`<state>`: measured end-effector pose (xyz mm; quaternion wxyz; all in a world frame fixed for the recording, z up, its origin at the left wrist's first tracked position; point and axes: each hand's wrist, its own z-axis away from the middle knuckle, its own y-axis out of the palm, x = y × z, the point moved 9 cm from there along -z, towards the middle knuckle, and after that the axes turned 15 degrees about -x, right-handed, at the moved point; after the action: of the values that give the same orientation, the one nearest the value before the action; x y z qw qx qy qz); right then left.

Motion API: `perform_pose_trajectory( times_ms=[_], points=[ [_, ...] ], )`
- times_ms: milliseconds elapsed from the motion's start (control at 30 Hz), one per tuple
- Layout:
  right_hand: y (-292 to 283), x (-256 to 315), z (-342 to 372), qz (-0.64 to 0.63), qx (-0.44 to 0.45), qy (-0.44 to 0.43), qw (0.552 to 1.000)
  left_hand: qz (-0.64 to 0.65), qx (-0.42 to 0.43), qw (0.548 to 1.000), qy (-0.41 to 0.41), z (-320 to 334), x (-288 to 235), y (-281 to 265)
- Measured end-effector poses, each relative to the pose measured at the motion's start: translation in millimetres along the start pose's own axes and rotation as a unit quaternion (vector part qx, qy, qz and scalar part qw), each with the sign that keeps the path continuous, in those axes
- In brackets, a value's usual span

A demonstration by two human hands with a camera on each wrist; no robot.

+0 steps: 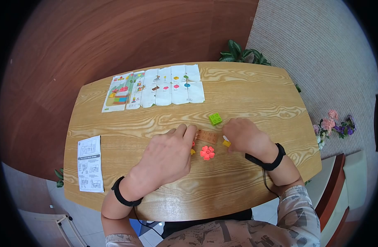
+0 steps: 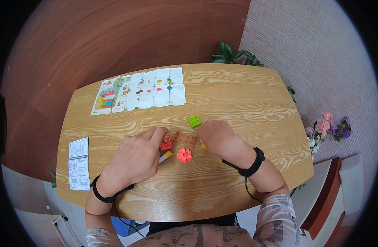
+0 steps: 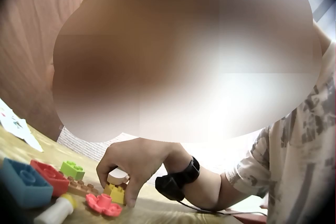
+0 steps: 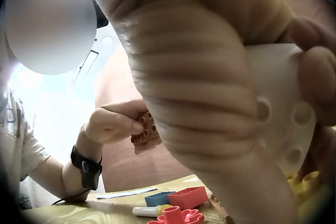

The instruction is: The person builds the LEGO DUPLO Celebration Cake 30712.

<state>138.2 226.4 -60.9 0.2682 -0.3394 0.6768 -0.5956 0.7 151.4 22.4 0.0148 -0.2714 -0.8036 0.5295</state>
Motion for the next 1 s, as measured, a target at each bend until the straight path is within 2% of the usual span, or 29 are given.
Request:
perform_pose_trajectory(
  times_ms=[67, 167, 200, 267, 367, 467, 500, 700, 1000],
  points=[
    [0, 0, -1, 0.015, -0.017, -0.001, 1.000, 0.008, -0.006, 1.000, -0.001, -1, 0, -2],
    [-12, -2, -8, 0.054, 0.042, 0.061, 0.996, 0.021, 0.010, 0.999, -0.037, -3, 3, -4],
    [-26, 3, -11, 0.030, 0.004, 0.066, 0.997, 0.027, 0.019, 0.998, -0.055, -3, 6, -4],
    [-55, 11, -13, -0.020, -0.073, 0.076, 0.994, 0.052, -0.027, 0.996, -0.064, -5, 9, -10],
    [-86, 24, -14, -0.114, -0.122, 0.092, 0.982, 0.102, -0.112, 0.985, -0.083, -10, 20, -20],
    [-104, 45, -8, -0.207, -0.232, 0.028, 0.950, 0.166, -0.161, 0.969, -0.091, -11, 25, -24],
    [-104, 49, -7, -0.208, -0.242, 0.017, 0.947, 0.189, -0.171, 0.963, -0.091, -11, 25, -25],
    [-104, 70, -4, -0.182, -0.317, -0.045, 0.930, 0.297, -0.141, 0.941, -0.082, -8, 7, -14],
    [-113, 73, 0, -0.165, -0.380, -0.060, 0.908, 0.311, -0.100, 0.941, -0.085, -9, 0, -19]
  ],
)
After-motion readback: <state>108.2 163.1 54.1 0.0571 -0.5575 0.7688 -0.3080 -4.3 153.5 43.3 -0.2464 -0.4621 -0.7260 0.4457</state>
